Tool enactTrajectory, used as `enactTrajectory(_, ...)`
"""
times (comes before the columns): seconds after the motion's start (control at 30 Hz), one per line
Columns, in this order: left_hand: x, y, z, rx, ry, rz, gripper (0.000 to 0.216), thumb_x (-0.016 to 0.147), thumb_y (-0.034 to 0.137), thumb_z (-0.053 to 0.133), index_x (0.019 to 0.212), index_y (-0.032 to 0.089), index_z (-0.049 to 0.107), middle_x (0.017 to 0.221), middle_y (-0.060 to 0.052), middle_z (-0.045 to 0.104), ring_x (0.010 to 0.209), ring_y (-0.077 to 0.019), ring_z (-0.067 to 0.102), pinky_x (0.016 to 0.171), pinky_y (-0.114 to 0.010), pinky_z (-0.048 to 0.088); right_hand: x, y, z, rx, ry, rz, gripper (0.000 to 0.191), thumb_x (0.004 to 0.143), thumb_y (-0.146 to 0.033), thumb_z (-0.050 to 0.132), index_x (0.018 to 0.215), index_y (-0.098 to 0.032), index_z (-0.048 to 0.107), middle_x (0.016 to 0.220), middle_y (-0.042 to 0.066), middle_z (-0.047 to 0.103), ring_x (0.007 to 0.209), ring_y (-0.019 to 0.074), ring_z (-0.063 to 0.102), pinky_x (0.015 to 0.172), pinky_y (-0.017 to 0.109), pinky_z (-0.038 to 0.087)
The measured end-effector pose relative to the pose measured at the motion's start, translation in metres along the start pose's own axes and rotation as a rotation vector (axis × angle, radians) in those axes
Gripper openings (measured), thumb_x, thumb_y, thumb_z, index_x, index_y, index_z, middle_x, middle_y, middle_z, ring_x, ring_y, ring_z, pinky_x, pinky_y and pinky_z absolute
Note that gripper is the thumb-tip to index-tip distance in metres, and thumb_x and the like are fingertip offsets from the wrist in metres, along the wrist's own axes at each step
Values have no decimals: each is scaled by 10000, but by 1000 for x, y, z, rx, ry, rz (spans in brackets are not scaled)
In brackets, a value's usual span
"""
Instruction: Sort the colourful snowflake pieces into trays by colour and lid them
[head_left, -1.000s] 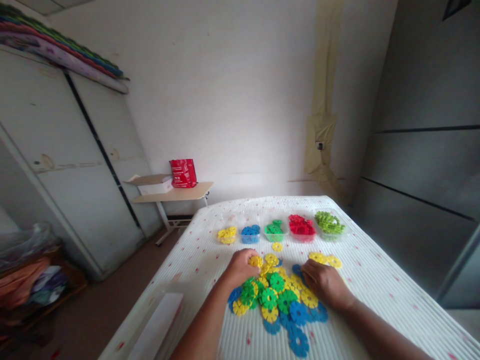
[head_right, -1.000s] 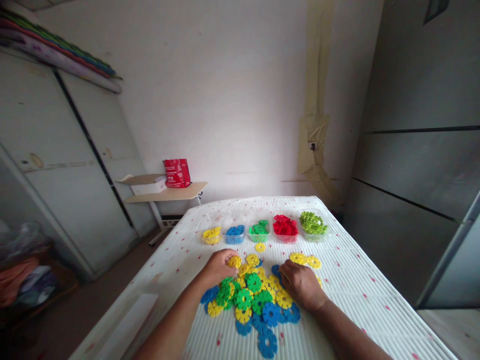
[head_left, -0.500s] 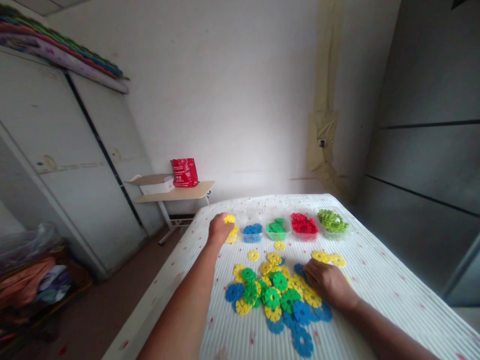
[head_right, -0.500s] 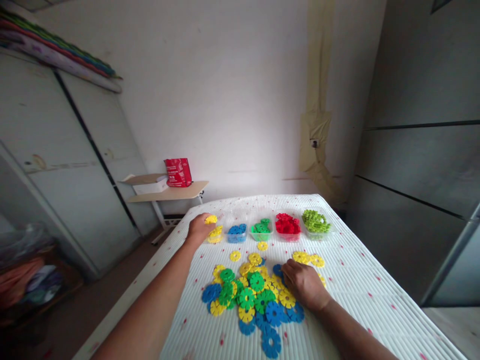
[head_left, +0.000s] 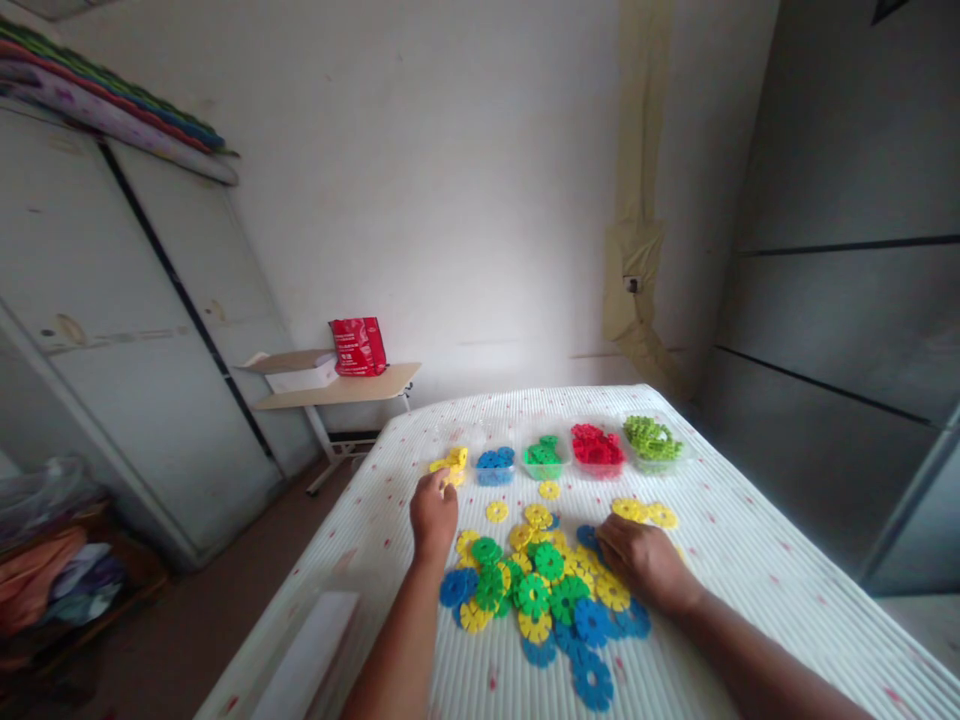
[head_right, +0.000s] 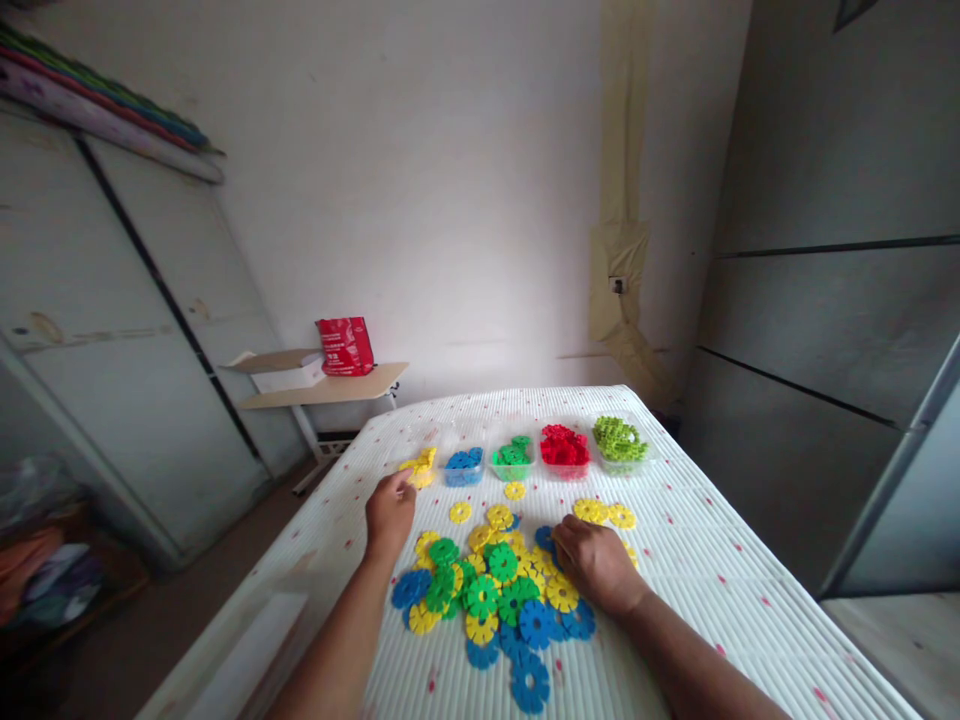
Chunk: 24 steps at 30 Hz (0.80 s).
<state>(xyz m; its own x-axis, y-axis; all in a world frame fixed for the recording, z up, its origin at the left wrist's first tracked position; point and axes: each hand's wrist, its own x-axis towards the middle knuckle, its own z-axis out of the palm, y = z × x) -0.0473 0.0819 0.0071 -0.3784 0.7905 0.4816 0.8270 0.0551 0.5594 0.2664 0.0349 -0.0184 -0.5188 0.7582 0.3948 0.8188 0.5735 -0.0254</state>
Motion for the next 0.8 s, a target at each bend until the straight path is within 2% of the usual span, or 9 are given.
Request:
enactTrajectory(0.2, -42, -20, -2, -113, -12, -72, 288, 752, 138, 439, 906, 169, 680, 954, -74, 702, 927, -193, 635, 855, -286, 478, 0, 1, 1, 52, -21, 51, 271, 886, -192, 339, 728, -188, 560, 736, 42, 590, 630, 121, 542, 563, 222, 330)
enactTrajectory(0.4, -49, -36, 0, -205, -75, -258, 269, 749, 144, 444, 869, 168, 684, 973, -79, 709, 969, -204, 632, 883, -293, 471, -2, 13, -4, 237, 4, 175, 284, 891, -278, 347, 749, -204, 581, 752, 35, 607, 685, 136, 563, 620, 223, 388)
enactTrajectory(0.6, -51, -38, 2, -223, -68, -223, 272, 738, 139, 429, 835, 176, 680, 962, -71, 711, 972, -205, 628, 900, -301, 460, -4, 24, -8, 279, 52, 275, 263, 840, -245, 380, 824, -212, 641, 816, 38, 649, 731, 153, 599, 662, 245, 436)
enactTrajectory(0.73, -53, -36, 1, -226, -47, -205, 263, 730, 148, 430, 809, 184, 679, 930, -64, 716, 941, -201, 637, 874, -291, 473, 0, 11, -13, 224, 129, 206, 234, 855, -271, 431, 958, -213, 633, 966, 72, 661, 880, 196, 581, 763, 299, 450)
enactTrajectory(0.8, -53, -36, 1, -226, -39, -196, 262, 726, 149, 430, 800, 188, 678, 920, -62, 718, 930, -200, 640, 866, -294, 477, 3, 0, -14, 182, 124, 164, 249, 865, -313, 459, 1032, -208, 611, 1015, 87, 654, 942, 222, 551, 806, 336, 431)
